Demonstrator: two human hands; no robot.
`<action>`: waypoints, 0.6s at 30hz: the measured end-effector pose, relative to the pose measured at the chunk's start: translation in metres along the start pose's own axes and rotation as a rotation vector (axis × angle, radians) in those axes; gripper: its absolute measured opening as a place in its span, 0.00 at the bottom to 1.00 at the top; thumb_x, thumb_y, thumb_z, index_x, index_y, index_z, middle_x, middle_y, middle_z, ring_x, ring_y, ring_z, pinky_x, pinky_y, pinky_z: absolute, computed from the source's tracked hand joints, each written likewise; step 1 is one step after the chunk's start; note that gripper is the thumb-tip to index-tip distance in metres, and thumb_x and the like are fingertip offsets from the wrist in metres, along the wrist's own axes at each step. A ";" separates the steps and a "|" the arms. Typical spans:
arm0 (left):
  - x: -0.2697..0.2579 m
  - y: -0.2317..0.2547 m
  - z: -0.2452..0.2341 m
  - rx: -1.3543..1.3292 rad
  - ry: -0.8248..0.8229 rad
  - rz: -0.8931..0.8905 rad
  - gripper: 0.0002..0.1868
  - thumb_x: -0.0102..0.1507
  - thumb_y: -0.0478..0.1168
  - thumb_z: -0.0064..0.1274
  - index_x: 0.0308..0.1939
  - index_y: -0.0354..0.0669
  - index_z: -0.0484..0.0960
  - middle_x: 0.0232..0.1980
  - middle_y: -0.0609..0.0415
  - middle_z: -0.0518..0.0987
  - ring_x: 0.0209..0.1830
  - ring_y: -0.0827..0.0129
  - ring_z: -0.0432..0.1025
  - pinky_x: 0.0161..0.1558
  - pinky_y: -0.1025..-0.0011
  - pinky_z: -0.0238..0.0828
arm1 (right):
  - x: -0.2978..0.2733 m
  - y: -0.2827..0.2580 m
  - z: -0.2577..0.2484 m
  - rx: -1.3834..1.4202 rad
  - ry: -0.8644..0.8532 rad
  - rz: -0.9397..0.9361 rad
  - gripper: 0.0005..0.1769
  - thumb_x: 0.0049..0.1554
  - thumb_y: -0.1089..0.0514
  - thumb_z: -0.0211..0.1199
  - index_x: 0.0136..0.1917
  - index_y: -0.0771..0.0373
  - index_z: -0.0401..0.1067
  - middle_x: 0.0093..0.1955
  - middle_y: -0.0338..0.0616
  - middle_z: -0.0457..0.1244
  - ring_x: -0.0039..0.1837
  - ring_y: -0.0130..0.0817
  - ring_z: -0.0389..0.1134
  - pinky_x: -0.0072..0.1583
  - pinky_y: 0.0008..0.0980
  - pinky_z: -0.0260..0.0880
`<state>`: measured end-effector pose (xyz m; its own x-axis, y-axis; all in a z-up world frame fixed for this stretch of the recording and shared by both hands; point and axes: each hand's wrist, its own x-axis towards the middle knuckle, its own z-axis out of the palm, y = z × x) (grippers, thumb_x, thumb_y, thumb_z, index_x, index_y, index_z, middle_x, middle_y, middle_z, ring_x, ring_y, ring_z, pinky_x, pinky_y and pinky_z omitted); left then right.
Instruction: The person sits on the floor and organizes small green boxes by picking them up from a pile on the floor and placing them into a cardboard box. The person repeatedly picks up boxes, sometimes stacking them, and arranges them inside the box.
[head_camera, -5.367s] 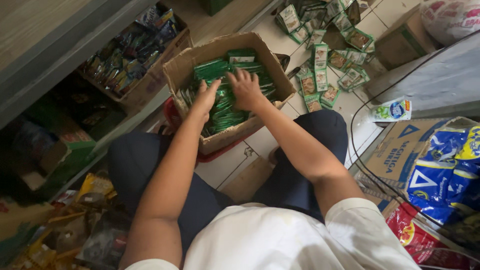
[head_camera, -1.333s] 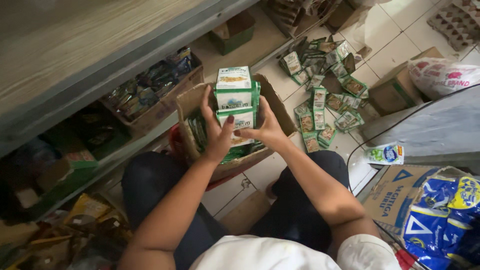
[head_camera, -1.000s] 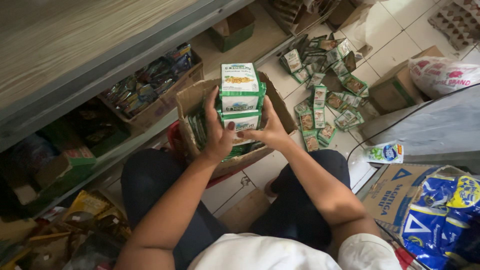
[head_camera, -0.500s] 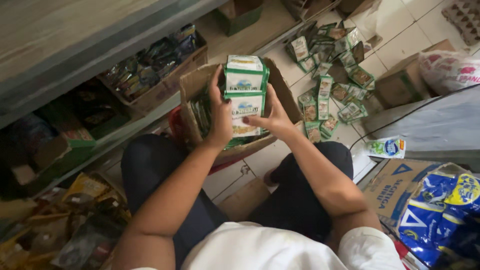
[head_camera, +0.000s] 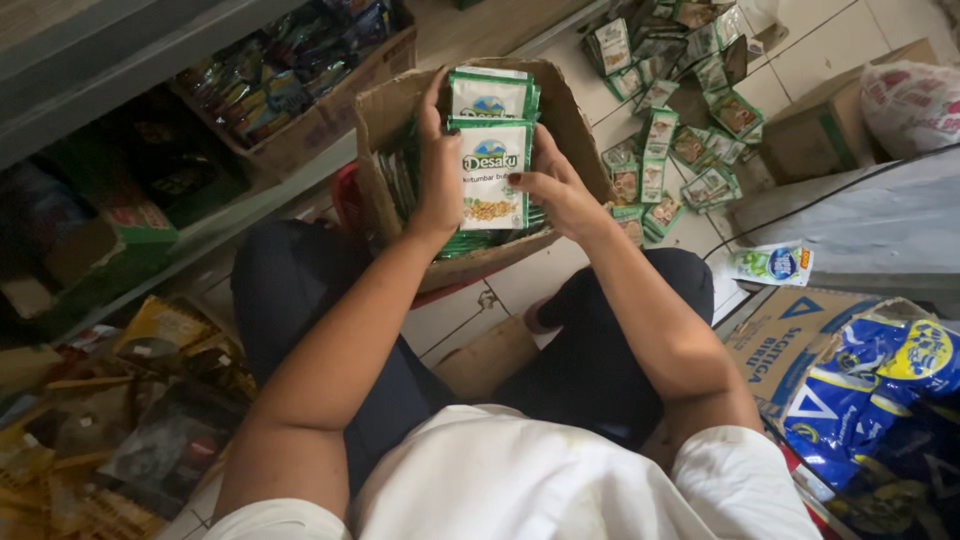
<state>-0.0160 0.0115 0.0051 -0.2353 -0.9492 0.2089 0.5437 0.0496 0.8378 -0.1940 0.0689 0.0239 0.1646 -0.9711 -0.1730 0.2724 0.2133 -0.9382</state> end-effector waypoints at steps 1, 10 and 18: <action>0.000 -0.001 -0.001 -0.002 0.002 -0.006 0.38 0.65 0.41 0.36 0.81 0.42 0.52 0.77 0.42 0.61 0.78 0.57 0.60 0.79 0.60 0.57 | 0.001 0.001 0.000 -0.014 0.012 0.008 0.49 0.54 0.63 0.63 0.84 0.63 0.45 0.73 0.47 0.58 0.68 0.34 0.59 0.63 0.31 0.59; -0.002 0.008 0.003 0.937 -0.034 0.379 0.40 0.76 0.64 0.37 0.84 0.52 0.42 0.85 0.36 0.40 0.87 0.44 0.37 0.86 0.49 0.35 | 0.002 0.016 0.000 -0.098 0.081 0.005 0.52 0.48 0.62 0.77 0.79 0.68 0.52 0.66 0.47 0.65 0.67 0.36 0.68 0.69 0.39 0.70; 0.010 0.037 -0.014 0.470 -0.223 -0.035 0.55 0.63 0.77 0.47 0.84 0.51 0.53 0.87 0.44 0.56 0.90 0.49 0.49 0.86 0.49 0.44 | -0.009 -0.004 0.018 -0.202 0.074 -0.266 0.47 0.50 0.60 0.78 0.76 0.67 0.56 0.63 0.45 0.66 0.65 0.33 0.69 0.67 0.35 0.71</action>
<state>0.0131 -0.0010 0.0309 -0.4405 -0.8662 0.2357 0.1239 0.2014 0.9717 -0.1800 0.0785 0.0348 0.0420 -0.9966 0.0715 0.1020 -0.0669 -0.9925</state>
